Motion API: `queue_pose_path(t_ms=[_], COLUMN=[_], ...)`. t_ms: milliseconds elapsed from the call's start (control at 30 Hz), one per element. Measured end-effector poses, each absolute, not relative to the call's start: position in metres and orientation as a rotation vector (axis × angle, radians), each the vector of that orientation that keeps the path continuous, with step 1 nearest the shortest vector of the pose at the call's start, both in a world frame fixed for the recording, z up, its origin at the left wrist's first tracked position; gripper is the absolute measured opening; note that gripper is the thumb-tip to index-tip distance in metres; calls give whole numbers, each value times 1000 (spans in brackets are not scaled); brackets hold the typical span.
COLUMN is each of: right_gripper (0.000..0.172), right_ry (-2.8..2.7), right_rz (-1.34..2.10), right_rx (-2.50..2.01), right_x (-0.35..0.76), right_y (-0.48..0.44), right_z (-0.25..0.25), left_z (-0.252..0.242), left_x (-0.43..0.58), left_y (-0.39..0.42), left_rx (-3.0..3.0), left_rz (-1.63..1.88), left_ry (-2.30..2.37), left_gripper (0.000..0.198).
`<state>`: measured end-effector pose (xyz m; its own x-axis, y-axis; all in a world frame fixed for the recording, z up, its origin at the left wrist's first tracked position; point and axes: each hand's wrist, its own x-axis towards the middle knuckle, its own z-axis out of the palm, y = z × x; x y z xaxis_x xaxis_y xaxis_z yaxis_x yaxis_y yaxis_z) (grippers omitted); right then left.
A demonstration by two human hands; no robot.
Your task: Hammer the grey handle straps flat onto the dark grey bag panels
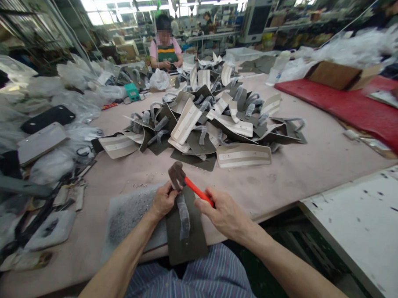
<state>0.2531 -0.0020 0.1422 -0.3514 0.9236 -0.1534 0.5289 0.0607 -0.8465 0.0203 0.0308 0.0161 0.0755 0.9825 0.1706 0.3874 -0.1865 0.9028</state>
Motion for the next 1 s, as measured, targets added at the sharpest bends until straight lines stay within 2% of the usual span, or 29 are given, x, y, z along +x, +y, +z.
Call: queue_pose_path(t_ms=[133, 333, 500, 667, 733, 867, 1000], right_gripper=[35, 36, 30, 30, 32, 29, 31], right_ry=[-1955, -2139, -2429, -1801, -1903, -2486, -2387], right_rz=[1231, 534, 323, 286, 334, 522, 660], right_rx=[-1483, -1481, -1486, -1329, -1345, -1629, -1822], right_x=[250, 247, 250, 244, 242, 249, 271], right_y=[-5, 1, 14, 13, 9, 8, 14], right_z=[144, 138, 152, 177, 165, 133, 113], left_z=[12, 11, 9, 5, 6, 10, 12], left_x=[19, 19, 18, 18, 18, 18, 18], left_y=[30, 28, 28, 29, 29, 29, 27], left_rx=[1694, 1716, 1709, 1670, 1666, 1682, 1704], left_rz=[1104, 1100, 1086, 1100, 1103, 1096, 1118], left_ry=[1361, 1374, 1394, 1375, 1377, 1379, 1341], left_gripper=[14, 14, 12, 13, 13, 14, 13])
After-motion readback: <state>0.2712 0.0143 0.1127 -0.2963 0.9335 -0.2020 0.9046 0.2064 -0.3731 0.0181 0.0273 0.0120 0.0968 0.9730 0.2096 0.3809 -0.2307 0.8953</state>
